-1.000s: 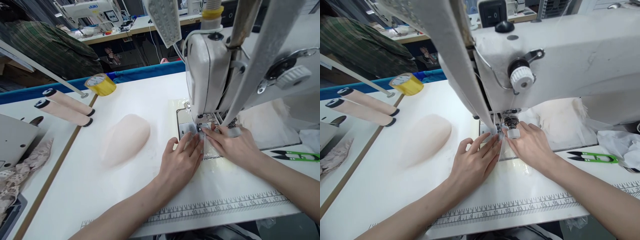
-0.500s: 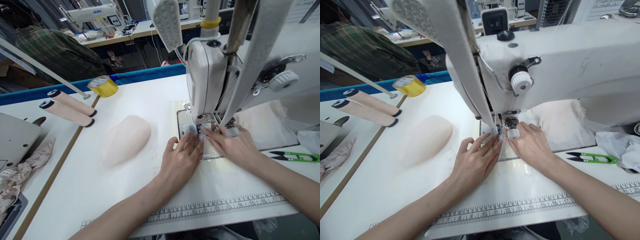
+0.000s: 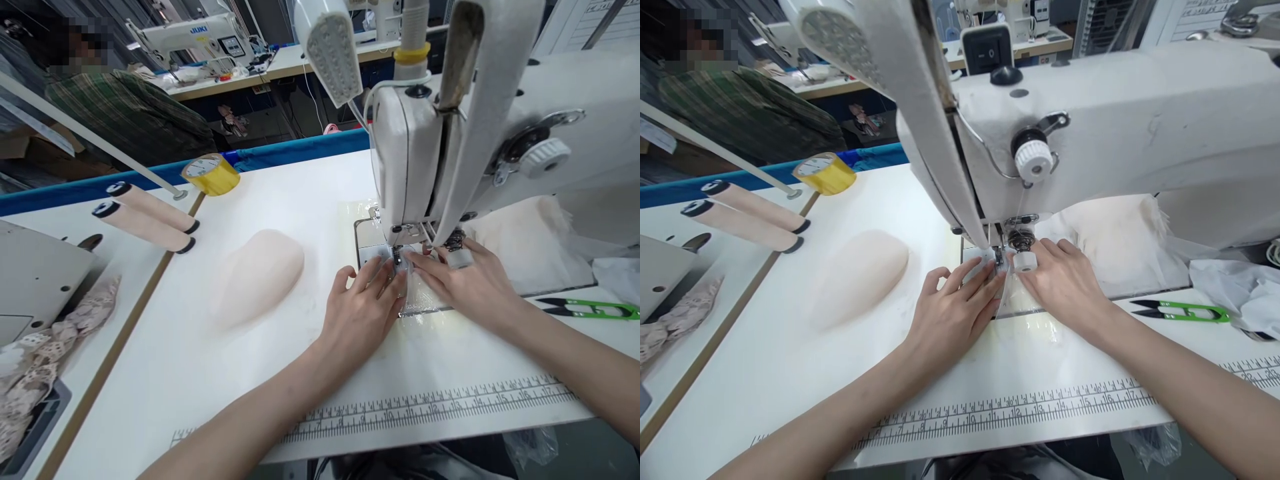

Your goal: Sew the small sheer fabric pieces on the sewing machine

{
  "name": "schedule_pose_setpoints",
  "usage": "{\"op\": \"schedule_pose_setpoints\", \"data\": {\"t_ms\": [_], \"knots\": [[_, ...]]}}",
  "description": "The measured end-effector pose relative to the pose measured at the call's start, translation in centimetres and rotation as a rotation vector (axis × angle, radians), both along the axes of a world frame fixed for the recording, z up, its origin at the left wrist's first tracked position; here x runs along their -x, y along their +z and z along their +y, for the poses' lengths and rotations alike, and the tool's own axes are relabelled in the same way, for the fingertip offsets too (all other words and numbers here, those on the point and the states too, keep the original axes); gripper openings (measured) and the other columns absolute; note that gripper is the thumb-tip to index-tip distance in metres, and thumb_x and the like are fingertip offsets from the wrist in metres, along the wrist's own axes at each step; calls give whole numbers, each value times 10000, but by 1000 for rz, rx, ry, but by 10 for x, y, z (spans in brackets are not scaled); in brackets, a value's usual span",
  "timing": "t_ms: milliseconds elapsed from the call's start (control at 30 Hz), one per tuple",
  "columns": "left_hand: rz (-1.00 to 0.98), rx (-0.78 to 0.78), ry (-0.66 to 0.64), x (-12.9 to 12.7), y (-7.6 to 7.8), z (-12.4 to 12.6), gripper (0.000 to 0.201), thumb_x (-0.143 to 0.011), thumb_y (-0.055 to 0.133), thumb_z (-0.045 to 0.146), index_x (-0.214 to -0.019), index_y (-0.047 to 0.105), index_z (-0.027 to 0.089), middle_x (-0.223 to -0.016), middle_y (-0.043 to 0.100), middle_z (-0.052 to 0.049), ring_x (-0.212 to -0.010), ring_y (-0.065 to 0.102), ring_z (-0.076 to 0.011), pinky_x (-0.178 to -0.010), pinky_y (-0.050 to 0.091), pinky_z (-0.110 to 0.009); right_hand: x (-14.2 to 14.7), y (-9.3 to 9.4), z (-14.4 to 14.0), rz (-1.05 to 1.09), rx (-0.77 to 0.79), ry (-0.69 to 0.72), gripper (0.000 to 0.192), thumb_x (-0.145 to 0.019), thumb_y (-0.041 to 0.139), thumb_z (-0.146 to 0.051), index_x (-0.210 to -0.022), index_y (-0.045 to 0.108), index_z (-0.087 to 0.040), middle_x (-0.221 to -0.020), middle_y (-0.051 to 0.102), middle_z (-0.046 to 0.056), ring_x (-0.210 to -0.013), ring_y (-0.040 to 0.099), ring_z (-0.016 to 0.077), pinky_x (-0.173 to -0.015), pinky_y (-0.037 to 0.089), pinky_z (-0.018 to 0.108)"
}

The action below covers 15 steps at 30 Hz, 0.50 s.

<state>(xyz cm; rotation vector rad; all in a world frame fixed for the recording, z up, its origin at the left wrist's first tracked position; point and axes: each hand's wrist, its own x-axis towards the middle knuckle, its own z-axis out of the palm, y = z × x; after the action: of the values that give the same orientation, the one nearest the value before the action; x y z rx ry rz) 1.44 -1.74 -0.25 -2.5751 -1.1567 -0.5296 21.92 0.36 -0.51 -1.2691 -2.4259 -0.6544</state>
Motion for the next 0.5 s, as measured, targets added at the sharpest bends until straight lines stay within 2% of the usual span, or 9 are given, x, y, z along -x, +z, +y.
{"op": "schedule_pose_setpoints", "data": {"t_ms": [100, 233, 300, 367, 433, 500], "knots": [[-8, 1, 3, 0, -1, 0, 284, -942, 481, 270, -1192, 595, 200, -1253, 623, -66, -1188, 510, -222, -849, 360, -381, -1, 8, -6, 97, 12, 59, 223, -916, 522, -277, -1023, 716, -251, -659, 632, 6, -573, 521, 141, -631, 362, 292], [-41, 31, -14, 2, -2, 1, 246, -916, 508, 242, -1126, 621, 185, -1184, 651, -58, -1108, 540, -223, -833, 371, -383, -1, 18, -16, 187, 378, 123, 259, -861, 580, -424, -1015, 687, -245, -776, 664, 16, -610, 575, 147, -550, 389, 268], [-65, 86, -63, 4, -1, 2, 264, -904, 493, 182, -1141, 609, 177, -1162, 654, -54, -1092, 541, -211, -832, 379, -370, -1, 20, -18, 206, 529, 131, 176, -882, 557, -348, -954, 677, -241, -852, 674, 15, -626, 596, 134, -514, 384, 248], [-92, 168, -110, 6, 1, 5, 338, -870, 472, 118, -1182, 585, 181, -1189, 636, -51, -1110, 528, -208, -851, 380, -364, -2, 22, -18, 264, 612, 126, 162, -913, 504, -247, -899, 665, -235, -872, 678, 3, -650, 616, 124, -529, 398, 237], [-112, 265, -133, 7, 2, 8, 408, -816, 482, 100, -1205, 572, 181, -1215, 614, -57, -1124, 514, -219, -880, 377, -371, -3, 24, -16, 360, 668, 107, 177, -928, 481, -225, -908, 657, -231, -806, 675, -8, -650, 623, 126, -551, 415, 234], [-142, 345, -129, 7, 4, 11, 389, -804, 520, 145, -1186, 584, 180, -1205, 607, -62, -1112, 513, -226, -893, 379, -374, -4, 26, -15, 433, 688, 82, 193, -942, 459, -241, -944, 649, -212, -748, 664, -4, -636, 619, 132, -553, 421, 236]]}}
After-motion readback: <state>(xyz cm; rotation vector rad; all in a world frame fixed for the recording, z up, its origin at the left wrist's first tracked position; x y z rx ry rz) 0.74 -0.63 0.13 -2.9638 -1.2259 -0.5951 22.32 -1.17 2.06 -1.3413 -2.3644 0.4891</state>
